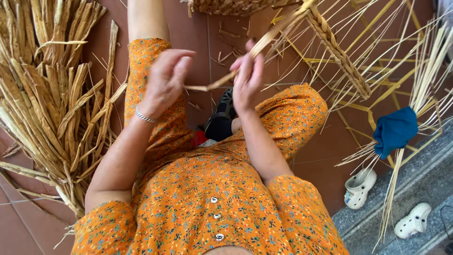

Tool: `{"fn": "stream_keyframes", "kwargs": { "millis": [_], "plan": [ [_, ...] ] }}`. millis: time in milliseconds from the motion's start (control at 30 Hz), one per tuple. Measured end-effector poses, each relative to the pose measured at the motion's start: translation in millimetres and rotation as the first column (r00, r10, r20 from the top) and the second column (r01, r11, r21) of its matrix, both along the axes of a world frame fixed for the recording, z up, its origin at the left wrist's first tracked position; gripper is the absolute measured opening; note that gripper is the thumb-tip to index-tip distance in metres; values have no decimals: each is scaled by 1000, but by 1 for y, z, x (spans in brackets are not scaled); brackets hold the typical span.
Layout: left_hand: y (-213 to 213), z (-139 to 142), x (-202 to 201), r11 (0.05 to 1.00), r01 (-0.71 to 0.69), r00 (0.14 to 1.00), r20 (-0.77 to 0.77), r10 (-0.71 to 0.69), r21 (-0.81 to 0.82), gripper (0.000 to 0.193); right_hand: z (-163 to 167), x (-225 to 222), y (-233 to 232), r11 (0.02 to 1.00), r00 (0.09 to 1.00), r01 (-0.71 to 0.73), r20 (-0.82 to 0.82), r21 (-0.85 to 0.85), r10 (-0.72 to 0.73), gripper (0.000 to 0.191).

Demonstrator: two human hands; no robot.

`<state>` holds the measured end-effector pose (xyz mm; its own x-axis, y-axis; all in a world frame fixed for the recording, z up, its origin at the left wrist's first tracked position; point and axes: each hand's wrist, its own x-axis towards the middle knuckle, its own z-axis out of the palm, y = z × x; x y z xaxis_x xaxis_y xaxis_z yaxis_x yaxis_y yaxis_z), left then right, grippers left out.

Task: The person sits on the floor weaving a water hyacinth basket, folding and tucking flat woven strips around the basket rim to bind the edge. They pull strips tight, bend them over the rim, and at one point cut a strip with scissors before continuing to tuck and secure the rim binding.

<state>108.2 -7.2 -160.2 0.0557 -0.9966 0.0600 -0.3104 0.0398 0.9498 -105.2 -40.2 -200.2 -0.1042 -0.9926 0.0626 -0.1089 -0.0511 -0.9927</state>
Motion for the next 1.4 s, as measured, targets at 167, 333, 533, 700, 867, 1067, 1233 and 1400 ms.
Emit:
{"fn": "stream_keyframes", "kwargs": {
  "millis": [167,333,533,700,867,1067,1233,1400],
  "plan": [
    [-13,33,-25,862,412,618,-785,-26,295,59,36,-6,80,757,727,-588,-595,-283,342,15],
    [4,50,2,974,122,664,-745,64,192,53,36,7,90,677,442,-734,-727,44,526,23],
    [48,33,26,986,-151,661,-735,154,70,41,76,34,40,731,659,-678,-384,70,647,34],
    [87,20,18,966,-228,607,-758,239,123,20,110,73,7,807,801,-586,207,75,562,30],
    [104,33,26,946,-321,827,-501,256,-47,10,120,103,5,797,793,-601,159,54,588,13],
    [87,67,62,909,-361,913,-280,297,-210,12,137,118,13,675,675,-738,-45,-20,737,5],
    [78,96,80,910,-352,909,-314,275,-221,14,161,131,13,665,669,-743,-63,-75,740,9],
    [68,116,86,891,-369,923,-220,317,-263,5,186,143,19,771,783,-618,-30,-153,622,13]
  ]
}}
